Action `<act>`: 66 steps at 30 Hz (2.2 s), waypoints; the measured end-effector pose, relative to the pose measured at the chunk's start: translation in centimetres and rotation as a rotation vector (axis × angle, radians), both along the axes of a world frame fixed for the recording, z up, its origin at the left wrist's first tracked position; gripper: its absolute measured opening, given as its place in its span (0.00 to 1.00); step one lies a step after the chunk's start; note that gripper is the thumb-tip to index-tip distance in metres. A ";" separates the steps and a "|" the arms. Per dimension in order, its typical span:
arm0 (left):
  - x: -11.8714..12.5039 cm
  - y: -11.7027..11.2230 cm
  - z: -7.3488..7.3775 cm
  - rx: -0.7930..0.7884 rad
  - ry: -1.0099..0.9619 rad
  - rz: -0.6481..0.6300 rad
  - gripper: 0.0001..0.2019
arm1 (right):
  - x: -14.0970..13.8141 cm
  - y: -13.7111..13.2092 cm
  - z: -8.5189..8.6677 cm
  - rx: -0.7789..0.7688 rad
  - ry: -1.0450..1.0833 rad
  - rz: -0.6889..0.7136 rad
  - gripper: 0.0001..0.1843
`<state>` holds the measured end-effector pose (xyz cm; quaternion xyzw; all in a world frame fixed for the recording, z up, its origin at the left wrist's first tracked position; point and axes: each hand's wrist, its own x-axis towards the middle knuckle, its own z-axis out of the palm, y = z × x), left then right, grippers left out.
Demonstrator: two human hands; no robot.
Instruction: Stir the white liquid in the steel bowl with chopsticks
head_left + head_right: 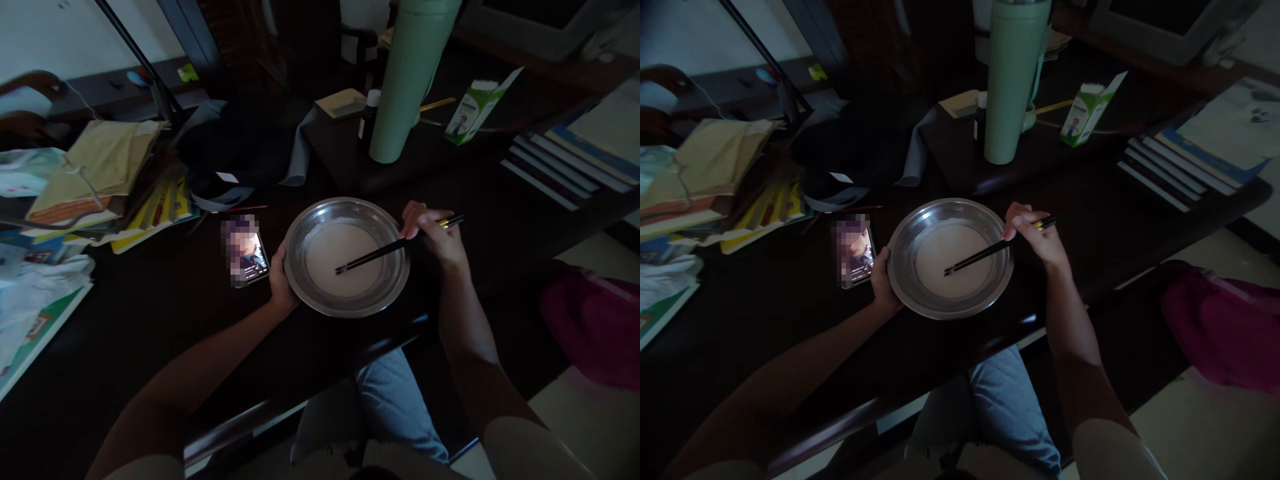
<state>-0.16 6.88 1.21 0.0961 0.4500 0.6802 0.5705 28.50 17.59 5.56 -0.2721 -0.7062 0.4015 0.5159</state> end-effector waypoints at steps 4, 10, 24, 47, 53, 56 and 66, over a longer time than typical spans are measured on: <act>0.1 0.0 0.1 -0.012 -0.009 0.017 0.15 | -0.1 -0.1 0.3 -0.010 -0.138 0.067 0.21; 0.2 0.1 0.2 -0.009 0.012 0.050 0.13 | -0.1 0.0 0.1 0.014 -0.071 -0.092 0.23; 0.4 0.0 0.7 -0.026 -0.003 0.031 0.14 | -0.1 -0.2 0.2 -0.003 -0.087 0.033 0.23; 0.4 -0.1 1.1 -0.052 0.004 0.028 0.13 | -0.3 -0.2 0.6 0.001 -0.163 -0.005 0.23; 0.4 0.0 1.0 -0.048 -0.014 0.033 0.13 | -0.3 -0.1 0.1 0.014 0.003 -0.162 0.25; 0.4 0.0 0.9 -0.031 -0.008 0.038 0.13 | -0.4 0.0 -0.1 0.025 0.130 -0.210 0.29; 0.4 0.0 1.2 -0.060 -0.024 0.024 0.14 | -0.2 -0.3 0.5 -0.023 -0.121 0.035 0.23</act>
